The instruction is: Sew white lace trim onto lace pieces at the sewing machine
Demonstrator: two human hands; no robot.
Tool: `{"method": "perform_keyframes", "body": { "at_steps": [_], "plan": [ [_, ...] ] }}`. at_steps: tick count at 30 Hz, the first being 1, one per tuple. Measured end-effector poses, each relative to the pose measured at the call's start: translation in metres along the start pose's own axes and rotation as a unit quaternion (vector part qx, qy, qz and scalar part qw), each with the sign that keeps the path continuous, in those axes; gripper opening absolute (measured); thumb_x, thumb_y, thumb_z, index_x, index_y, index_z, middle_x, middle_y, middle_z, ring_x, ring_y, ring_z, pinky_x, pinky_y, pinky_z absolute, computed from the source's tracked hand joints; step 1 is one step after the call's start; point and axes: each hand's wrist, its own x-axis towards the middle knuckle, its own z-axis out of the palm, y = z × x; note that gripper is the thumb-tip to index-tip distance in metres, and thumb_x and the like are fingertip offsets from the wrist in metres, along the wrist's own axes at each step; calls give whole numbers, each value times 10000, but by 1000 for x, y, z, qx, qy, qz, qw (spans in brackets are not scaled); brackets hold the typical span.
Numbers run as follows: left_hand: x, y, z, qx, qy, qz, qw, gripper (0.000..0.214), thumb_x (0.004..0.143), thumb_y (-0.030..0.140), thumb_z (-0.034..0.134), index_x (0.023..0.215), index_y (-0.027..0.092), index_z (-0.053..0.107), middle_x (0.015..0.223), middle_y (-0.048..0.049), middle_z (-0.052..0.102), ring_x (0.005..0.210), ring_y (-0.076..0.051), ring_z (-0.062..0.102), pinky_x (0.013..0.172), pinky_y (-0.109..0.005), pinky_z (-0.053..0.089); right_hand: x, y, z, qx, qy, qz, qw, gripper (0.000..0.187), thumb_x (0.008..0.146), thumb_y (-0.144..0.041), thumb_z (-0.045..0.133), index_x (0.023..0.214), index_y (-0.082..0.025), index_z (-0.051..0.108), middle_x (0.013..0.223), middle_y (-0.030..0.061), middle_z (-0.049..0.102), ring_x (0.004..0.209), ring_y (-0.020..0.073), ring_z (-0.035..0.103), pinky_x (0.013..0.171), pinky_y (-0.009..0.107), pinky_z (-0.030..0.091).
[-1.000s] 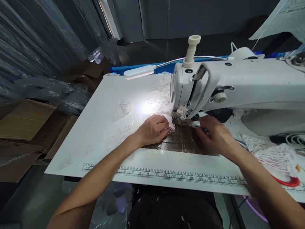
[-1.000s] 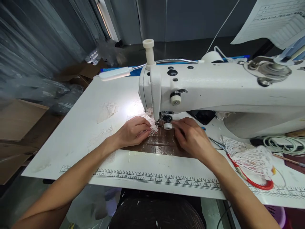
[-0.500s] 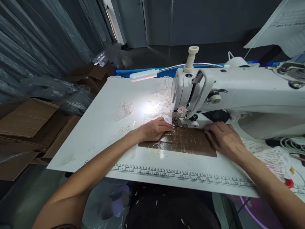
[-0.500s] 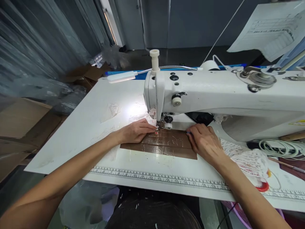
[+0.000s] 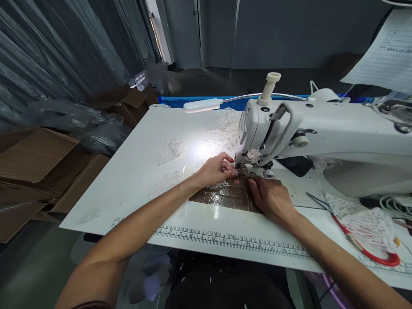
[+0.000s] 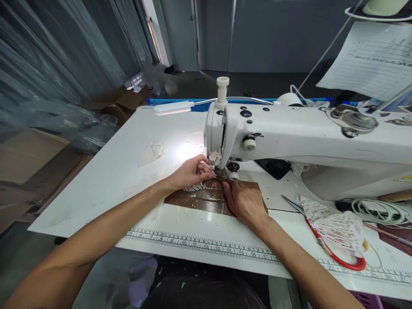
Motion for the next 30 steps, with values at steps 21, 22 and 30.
{"method": "perform_keyframes", "body": {
  "at_steps": [21,22,30],
  "plan": [
    [2,-7,0,-31,-2,-36,999,278,874,160,547,1127,143,433,932,-78,684,808,-132,669,674,-261,548,33,-17,5,-38,-59,52,996,345,999,-416,322,1030,-179,571,891,89,711,701,245,659,463,282,235],
    [2,-7,0,-32,0,-38,999,283,870,155,548,1129,142,434,928,-77,683,800,-130,667,666,-258,545,33,-17,6,-37,-58,49,996,336,998,-409,330,1024,-178,573,897,91,711,706,246,659,467,280,237],
    [2,-11,0,-54,0,-27,998,313,855,194,587,1122,163,426,882,-54,674,803,-139,655,684,-276,535,36,-8,11,-44,-14,11,999,421,992,-412,307,943,-141,625,769,121,674,667,236,627,511,282,279]
  ]
}}
